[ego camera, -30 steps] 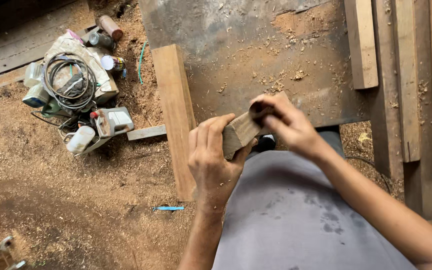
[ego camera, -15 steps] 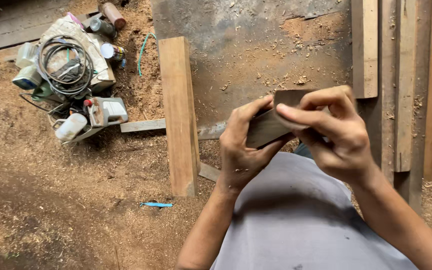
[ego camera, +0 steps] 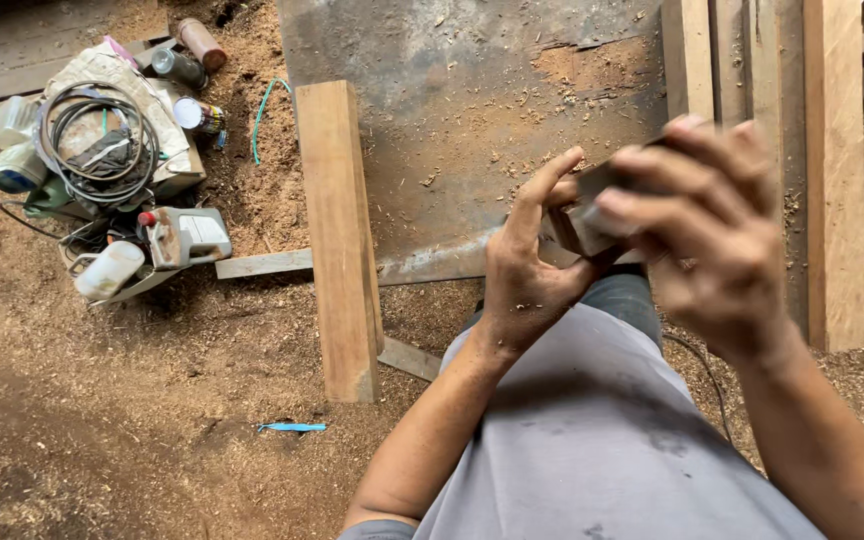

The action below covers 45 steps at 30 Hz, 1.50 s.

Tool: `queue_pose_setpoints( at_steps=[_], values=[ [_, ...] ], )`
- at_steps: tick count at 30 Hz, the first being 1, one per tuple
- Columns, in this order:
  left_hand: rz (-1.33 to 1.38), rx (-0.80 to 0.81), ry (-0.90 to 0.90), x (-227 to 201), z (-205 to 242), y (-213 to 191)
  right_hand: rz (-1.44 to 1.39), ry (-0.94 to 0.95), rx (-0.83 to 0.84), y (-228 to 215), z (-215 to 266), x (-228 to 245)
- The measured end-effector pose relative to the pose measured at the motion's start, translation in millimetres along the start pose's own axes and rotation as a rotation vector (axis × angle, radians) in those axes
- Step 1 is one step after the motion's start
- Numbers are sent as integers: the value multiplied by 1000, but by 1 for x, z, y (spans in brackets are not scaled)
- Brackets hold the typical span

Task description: The person holds a small rectangular wooden block and smooths its surfaces using a piece of sandpaper. They rotate the block to sand different sides and edges, occasionally pausing to inspect the surface texture. The task is performed manually in a workshop setting.

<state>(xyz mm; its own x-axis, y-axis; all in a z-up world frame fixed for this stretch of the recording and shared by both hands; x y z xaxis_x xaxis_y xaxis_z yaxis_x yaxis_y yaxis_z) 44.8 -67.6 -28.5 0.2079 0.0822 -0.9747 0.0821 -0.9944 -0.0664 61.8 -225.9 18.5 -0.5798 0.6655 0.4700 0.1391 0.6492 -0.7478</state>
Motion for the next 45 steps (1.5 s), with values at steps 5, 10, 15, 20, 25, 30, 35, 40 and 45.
queue_pose_setpoints(
  at_steps=[5,10,15,20,25,30,35,40,45],
  values=[
    [-22,-11,35,-2,0,0,-7,152,-29,-12,-8,2],
    [-143,-47,109,-3,1,-9,1,142,25,-17,-22,16],
    [-118,3,57,21,-18,-21,22,167,108,-20,-22,17],
    [-54,171,47,11,-29,-34,-275,386,134,-15,-6,18],
    [7,-143,-96,-3,3,-32,-896,601,173,0,18,10],
    [204,-212,-240,9,17,-49,-966,534,235,44,40,12],
    [291,-103,-232,7,23,-69,-849,324,178,62,53,34],
    [313,-51,-262,8,27,-72,-866,302,118,89,37,26],
    [321,-151,-298,7,30,-68,-869,436,97,99,45,21]
  ],
)
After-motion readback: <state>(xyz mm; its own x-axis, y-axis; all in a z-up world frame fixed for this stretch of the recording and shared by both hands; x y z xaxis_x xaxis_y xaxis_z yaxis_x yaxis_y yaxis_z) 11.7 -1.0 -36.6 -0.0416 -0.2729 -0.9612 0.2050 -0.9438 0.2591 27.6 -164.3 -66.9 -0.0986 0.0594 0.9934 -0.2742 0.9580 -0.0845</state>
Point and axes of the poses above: each hand's wrist, its own z-axis away from the middle knuckle, its own y-axis out of the palm, x = y × z, the point moved 5 cm from there along -z, towards the middle knuckle, and after that the axes turned 3 degrees about -x, right-handed, at the moved point
